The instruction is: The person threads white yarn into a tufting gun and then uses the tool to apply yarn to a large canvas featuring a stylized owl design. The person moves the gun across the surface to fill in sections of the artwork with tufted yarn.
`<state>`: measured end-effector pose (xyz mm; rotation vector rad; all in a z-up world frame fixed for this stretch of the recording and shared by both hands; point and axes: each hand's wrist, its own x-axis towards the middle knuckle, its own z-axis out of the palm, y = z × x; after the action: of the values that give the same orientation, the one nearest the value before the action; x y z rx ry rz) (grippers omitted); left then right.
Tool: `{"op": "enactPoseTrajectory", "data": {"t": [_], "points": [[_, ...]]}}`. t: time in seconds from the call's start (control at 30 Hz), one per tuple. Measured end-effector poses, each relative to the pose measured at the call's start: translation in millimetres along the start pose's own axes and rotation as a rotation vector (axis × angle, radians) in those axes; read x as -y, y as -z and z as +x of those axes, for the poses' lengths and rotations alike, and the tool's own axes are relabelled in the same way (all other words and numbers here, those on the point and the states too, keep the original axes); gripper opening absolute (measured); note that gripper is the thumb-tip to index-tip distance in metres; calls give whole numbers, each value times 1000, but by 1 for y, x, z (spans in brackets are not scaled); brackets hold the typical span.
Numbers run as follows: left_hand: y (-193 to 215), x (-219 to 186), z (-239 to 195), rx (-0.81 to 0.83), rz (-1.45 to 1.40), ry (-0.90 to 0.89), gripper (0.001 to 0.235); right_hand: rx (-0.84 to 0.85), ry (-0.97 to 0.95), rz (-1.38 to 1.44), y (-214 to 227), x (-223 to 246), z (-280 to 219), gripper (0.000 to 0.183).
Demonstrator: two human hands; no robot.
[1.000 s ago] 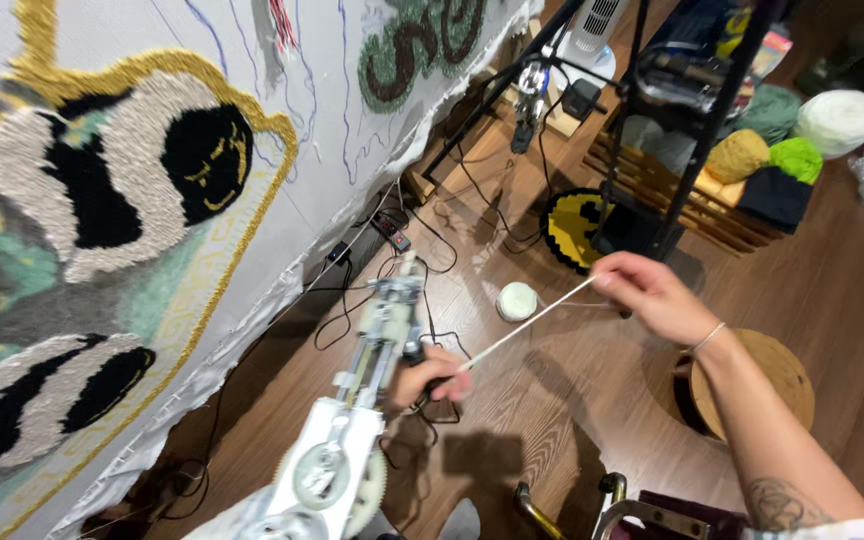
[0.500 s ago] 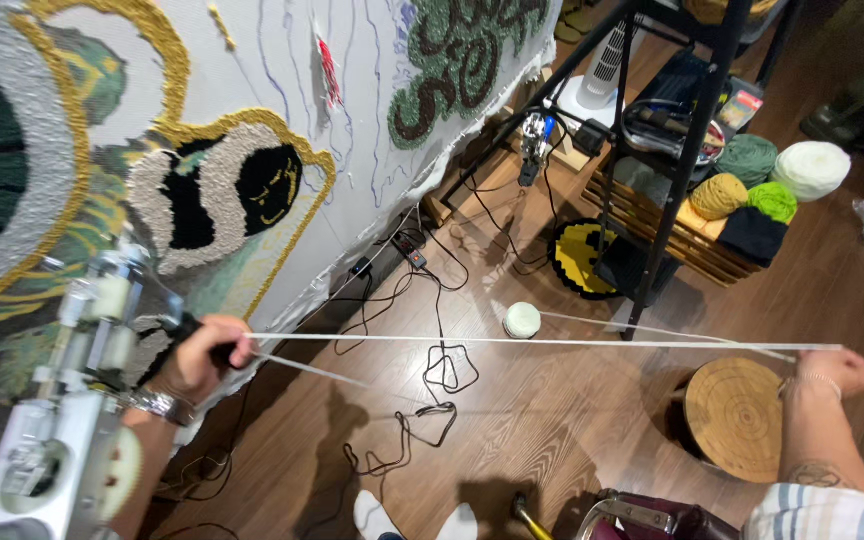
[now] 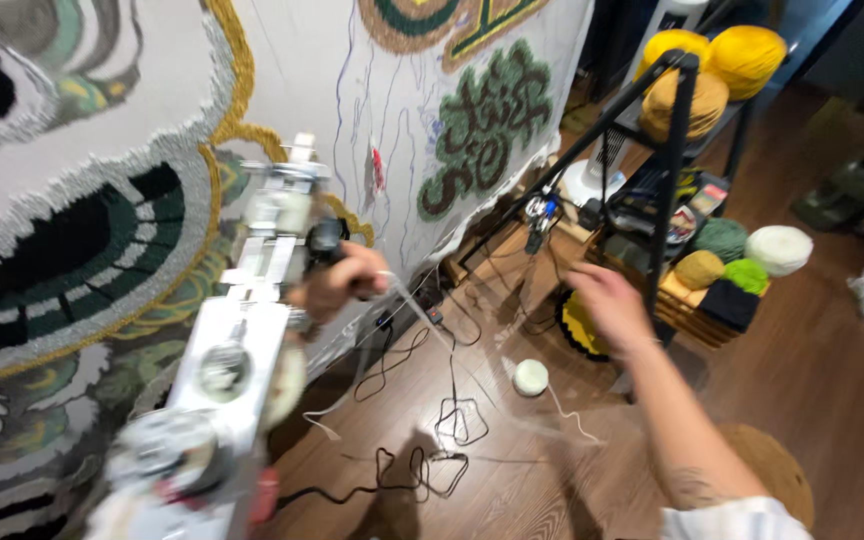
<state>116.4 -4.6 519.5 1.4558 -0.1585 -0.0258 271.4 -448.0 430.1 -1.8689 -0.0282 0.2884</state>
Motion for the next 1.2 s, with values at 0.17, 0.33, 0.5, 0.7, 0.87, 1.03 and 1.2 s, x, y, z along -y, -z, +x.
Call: {"op": "enactPoseTrajectory", "data": {"t": [0.17,0.33,0.5,0.7,0.87,1.03,1.2], "points": [[-20,-13,40,37,36,5,22,653,269,195,-50,145,-57,39],[-45,-14,101,81,58,25,21,765,26,155,19,158,-63,30],[-65,-12,138,108,65,39,22,456,46,76,120,151,-26,29],[-79,2,199,146,70,59,24,54,52,133,227,149,34,26],[-72,14,266,150,69,70,27,-138,166,162,278,159,94,23],[-65,20,369,175,75,66,30,-165,197,45,277,182,184,26],[-35,19,448,153,120,66,34,-332,49,128,277,169,261,26]]}}
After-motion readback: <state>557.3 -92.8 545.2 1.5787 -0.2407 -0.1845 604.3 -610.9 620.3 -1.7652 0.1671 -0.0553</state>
